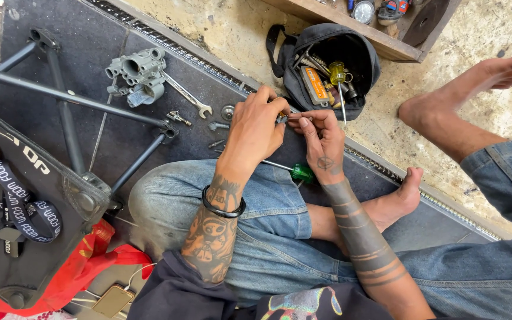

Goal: Disassembling and inspecting the components of a motorcycle carburetor body using a screwdriver.

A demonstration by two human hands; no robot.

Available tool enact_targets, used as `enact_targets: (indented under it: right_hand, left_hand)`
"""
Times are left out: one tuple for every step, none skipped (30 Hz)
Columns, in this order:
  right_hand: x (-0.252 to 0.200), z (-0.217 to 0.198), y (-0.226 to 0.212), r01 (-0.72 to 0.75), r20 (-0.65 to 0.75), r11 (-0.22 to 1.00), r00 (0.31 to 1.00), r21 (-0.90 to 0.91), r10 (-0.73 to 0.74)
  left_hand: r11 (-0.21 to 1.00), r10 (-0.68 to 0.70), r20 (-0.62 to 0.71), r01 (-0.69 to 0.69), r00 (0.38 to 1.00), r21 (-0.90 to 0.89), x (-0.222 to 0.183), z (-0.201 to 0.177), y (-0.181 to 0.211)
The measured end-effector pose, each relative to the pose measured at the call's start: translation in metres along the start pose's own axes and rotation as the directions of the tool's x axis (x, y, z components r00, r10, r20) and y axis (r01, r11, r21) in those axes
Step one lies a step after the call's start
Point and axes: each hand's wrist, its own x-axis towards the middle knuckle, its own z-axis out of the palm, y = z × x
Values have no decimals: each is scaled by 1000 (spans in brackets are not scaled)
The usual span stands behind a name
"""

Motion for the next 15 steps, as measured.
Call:
enact_targets:
  right_hand:
    - [0,0,0,-1,0,1000,1000,0,1]
    - [0,0,0,-7,-4,1000,1000,8,7]
    - [-1,0,1,-13,-8,1000,1000,17,13]
    - [-1,0,1,-15,-8,1000,1000,17,15]
    - [-1,-1,1,-14,-8,1000,1000,20,14]
    - [-1,-1,1,-10,-7,1000,1000,23,10]
    - [0,0,1,-11,-6,1000,1000,24,11]
    - [0,0,2,-10,-8,1000,1000,18,10]
    - [0,0,3,-9,-9,1000,1000,13,9]
    - [0,0,3,-11,-9,1000,1000,13,11]
    - [-1,0,3,-9,-9,1000,1000,15,9]
    - [0,0,4,-7,-10,1000,1000,16,7]
    - [-1,0,3,-9,-9,1000,1000,17,9]
    - [-1,0,3,-11,-9,1000,1000,20,12]
    - [0,0,3,-14,-9,1000,1000,23,14]
  left_hand:
    - [1000,0,1,0,1000,-1,0,0,0]
    - [1000,-9,13,9,1000,-18,-1,0,1]
    - [999,-17,26,18,1000,-35,-1,0,1]
    - [999,-18,28,19,999,-35,-1,1,1]
    - [999,-20,30,21,999,-43,-1,2,1]
    - [999,-22,30,23,999,-49,-1,2,0]
    - [999,-23,30,24,999,-48,-1,2,0]
    - [999,-23,29,24,999,-48,0,3,-1]
    - [999,-23,28,25,999,-47,0,4,-1]
    - [999,-25,29,26,999,-48,0,4,-1]
    - [999,-25,29,26,999,-42,0,4,-1]
    - [999,-26,29,27,999,-36,0,4,-1]
    - [999,-27,30,28,999,-37,0,4,0]
    - [999,-22,23,23,999,-39,0,3,1]
    - [999,-17,16,18,1000,-42,0,2,1]
